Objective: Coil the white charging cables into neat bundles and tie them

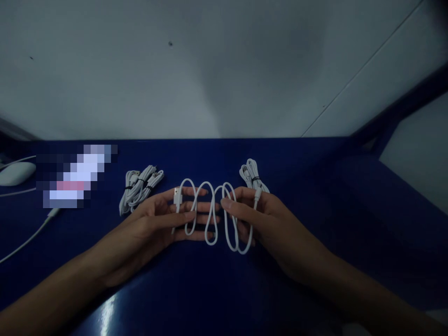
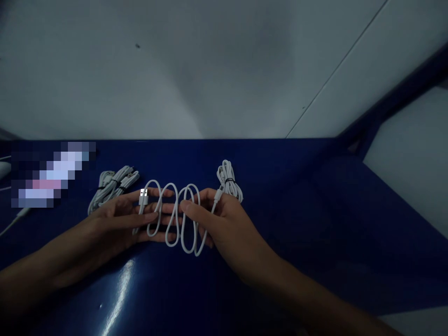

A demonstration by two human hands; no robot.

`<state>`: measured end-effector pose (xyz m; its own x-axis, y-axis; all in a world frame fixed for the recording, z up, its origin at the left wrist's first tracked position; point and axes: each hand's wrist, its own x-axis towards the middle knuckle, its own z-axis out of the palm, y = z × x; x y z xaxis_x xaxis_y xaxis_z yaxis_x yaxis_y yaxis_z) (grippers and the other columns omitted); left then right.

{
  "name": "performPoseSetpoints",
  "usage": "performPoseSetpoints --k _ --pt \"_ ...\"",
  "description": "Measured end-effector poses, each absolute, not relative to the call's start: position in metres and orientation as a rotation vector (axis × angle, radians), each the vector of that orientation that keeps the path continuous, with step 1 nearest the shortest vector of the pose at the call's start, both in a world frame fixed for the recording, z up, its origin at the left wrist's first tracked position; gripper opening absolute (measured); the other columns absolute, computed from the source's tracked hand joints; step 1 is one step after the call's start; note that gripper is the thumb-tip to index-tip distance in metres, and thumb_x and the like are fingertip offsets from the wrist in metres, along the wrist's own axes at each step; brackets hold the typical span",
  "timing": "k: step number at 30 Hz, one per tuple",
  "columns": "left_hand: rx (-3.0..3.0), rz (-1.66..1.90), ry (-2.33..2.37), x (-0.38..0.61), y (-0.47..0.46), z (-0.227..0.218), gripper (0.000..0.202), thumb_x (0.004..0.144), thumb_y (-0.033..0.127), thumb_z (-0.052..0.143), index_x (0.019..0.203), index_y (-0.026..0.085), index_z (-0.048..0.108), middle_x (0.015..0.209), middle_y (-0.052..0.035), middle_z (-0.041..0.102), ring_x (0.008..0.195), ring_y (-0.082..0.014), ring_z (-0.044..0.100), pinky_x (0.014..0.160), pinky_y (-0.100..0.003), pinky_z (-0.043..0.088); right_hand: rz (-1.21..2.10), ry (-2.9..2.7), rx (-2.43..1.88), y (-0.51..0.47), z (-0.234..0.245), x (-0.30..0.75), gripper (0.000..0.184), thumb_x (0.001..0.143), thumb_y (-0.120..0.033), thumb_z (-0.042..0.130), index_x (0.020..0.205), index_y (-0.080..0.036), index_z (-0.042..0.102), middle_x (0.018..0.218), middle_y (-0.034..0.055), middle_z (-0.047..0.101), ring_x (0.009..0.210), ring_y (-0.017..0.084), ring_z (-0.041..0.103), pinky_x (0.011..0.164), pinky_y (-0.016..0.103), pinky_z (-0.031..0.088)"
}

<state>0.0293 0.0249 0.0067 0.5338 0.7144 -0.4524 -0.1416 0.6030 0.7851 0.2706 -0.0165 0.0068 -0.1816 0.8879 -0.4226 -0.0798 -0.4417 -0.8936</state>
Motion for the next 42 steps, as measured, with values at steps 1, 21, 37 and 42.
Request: performPoseSetpoints --k 1,21,37,42 --pt "0.77 0.565 0.849 0.029 0.025 0.007 0.036 0.101 0.02 0.081 0.137 0.021 0.076 0.148 -0.0164 0.073 0.13 -0.0375 0.074 0.106 -0.05 0.067 1.727 -0.98 -1.35 -0.016 0.007 0.271 0.037 0.098 -0.058 0.081 0.098 -0.022 0.073 0.077 -0.0031 0.065 0.068 0.011 0.062 0.065 0.026 0.051" --pt "0.713 0.496 0.709 0.027 0.022 -0.007 0.035 0.113 0.025 0.061 0.146 0.022 0.073 0.146 -0.0159 0.071 0.131 -0.0313 0.069 0.105 -0.044 0.06 1.729 -1.101 -1.135 -0.016 0.013 0.267 0.024 0.101 -0.043 0.081 0.115 -0.024 0.078 0.099 0.0018 0.079 0.096 0.017 0.076 0.092 0.033 0.063" --pt "0.863 0.332 0.686 0.033 0.02 0.015 0.035 0.1 0.022 0.082 0.134 0.026 0.074 0.103 -0.0045 0.069 0.087 -0.014 0.062 0.074 -0.023 0.056 1.108 -1.557 -1.401 -0.026 0.006 0.257 0.033 0.095 -0.032 0.085 0.128 -0.035 0.078 0.109 0.0 0.074 0.089 0.018 0.068 0.075 0.036 0.057" --pt "0.946 0.273 0.667 0.032 0.018 0.011 0.009 0.102 0.025 0.078 0.106 0.018 0.074 0.093 -0.0035 0.066 0.077 -0.0126 0.062 0.066 -0.021 0.052 0.998 -1.601 -1.352 -0.027 0.002 0.257 0.022 0.1 -0.031 0.081 0.121 -0.033 0.078 0.099 -0.0009 0.07 0.082 0.016 0.066 0.072 0.032 0.057"
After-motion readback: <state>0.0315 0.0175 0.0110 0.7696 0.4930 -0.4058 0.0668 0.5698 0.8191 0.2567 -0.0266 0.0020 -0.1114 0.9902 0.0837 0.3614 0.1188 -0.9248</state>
